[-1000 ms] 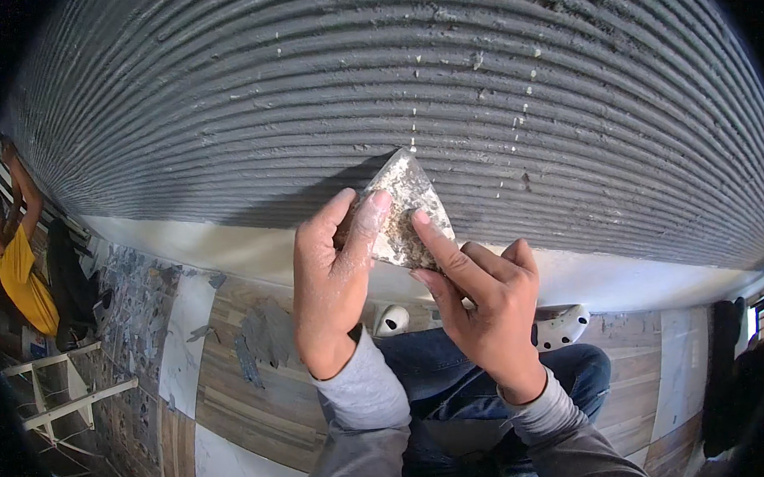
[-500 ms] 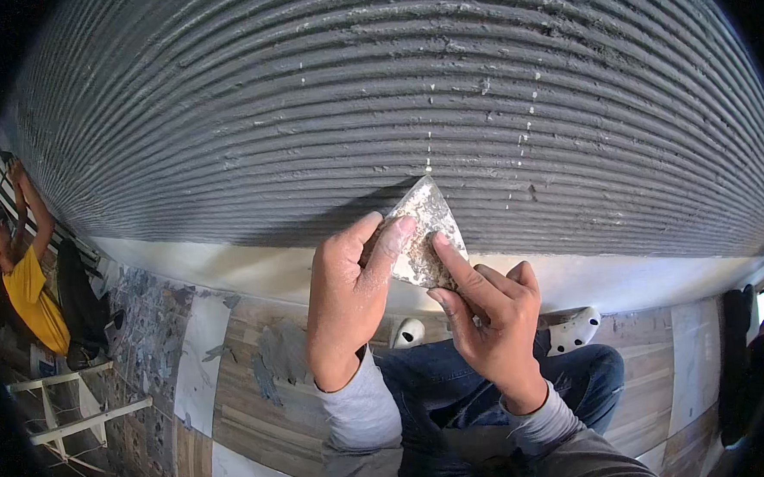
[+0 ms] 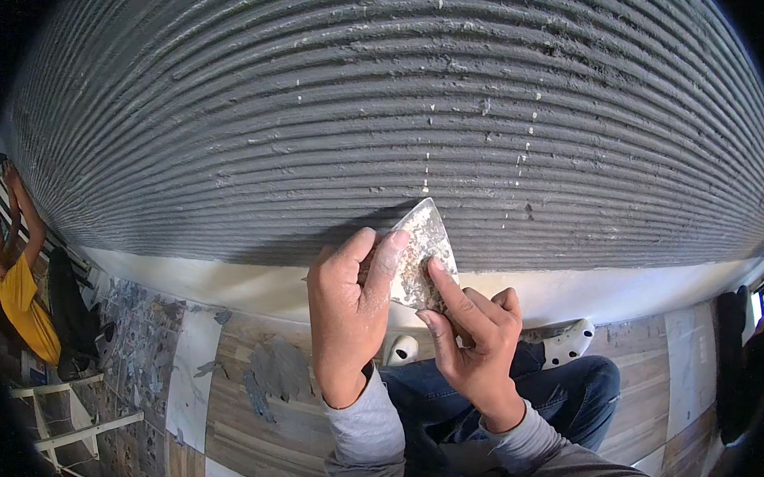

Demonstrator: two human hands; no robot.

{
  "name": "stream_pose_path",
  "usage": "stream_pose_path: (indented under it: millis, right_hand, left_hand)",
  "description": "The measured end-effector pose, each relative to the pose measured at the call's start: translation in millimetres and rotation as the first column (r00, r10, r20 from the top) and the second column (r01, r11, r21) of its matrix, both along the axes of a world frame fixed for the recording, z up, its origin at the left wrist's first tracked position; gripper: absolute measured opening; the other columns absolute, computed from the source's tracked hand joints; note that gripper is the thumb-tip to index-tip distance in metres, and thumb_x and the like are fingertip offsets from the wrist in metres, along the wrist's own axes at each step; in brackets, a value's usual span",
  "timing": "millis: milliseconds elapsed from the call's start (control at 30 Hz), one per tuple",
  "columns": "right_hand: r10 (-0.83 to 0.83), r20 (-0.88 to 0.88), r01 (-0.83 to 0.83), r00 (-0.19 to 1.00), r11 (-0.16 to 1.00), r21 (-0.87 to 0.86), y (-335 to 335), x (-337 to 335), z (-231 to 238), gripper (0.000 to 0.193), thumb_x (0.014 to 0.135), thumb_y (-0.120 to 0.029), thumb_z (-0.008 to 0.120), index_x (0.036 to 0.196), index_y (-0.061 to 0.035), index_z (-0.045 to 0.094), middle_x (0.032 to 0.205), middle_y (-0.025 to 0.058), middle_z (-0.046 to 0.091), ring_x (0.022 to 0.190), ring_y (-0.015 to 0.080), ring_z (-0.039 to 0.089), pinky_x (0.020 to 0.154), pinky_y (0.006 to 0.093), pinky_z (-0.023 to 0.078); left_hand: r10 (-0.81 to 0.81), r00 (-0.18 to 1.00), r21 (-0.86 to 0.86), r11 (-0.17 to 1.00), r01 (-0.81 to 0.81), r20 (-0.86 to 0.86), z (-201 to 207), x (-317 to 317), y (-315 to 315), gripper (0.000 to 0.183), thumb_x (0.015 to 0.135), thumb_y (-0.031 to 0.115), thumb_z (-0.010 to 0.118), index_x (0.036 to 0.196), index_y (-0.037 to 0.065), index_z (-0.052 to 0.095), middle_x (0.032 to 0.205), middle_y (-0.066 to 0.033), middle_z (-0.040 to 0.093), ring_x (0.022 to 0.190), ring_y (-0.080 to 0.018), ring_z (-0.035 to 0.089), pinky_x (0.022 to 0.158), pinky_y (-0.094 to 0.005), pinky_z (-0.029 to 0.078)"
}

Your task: Using a small trowel to apply and smooth mortar or adhesive over a wall surface in preparation for tiling.

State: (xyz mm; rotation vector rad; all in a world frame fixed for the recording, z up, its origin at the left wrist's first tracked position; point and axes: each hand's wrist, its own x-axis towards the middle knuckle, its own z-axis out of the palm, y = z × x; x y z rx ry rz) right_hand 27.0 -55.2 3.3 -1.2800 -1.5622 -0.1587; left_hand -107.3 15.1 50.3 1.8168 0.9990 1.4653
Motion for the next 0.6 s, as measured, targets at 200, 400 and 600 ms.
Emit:
stream_pose_path:
  millis: [200,400,600]
  right_hand:
    - [0.072,-0.033,-0.072,0.997,0.997,-0.008,5,-3,-2,0.058,0.079,-0.022,0.080,0.135,-0.0164,0.066,0.057,-0.0045,0.046,0.049,0.0143,0.030,0.059,0.0310,0.023]
    - [0.043,-0.043,-0.043,0.998,0.999,0.002,4,3,-3,0.057,0.080,-0.021,0.080,0.135,-0.0166,0.066,0.057,-0.0044,0.047,0.049,0.0140,0.030,0.059,0.0312,0.023]
    - [0.083,-0.064,-0.083,0.994,0.997,0.002,3,-1,0,0.056,0.080,-0.021,0.080,0.135,-0.0172,0.066,0.056,-0.0052,0.046,0.049,0.0134,0.032,0.059,0.0309,0.023]
  left_hand:
    - [0.068,0.998,0.047,0.997,-0.067,-0.013,-1,-8,0,0.038,0.098,0.019,0.066,0.073,-0.004,0.048,0.055,-0.0095,0.037,0.054,-0.0133,0.031,0.048,-0.0326,0.030]
    - [0.085,0.996,0.133,0.988,-0.080,-0.029,0,3,0,0.039,0.098,0.019,0.066,0.072,-0.004,0.048,0.055,-0.0097,0.035,0.054,-0.0149,0.029,0.049,-0.0334,0.028]
    - [0.108,0.994,0.098,0.989,-0.107,-0.009,3,1,-6,0.040,0.098,0.019,0.066,0.072,-0.004,0.046,0.057,-0.0077,0.035,0.057,-0.0127,0.029,0.050,-0.0332,0.028]
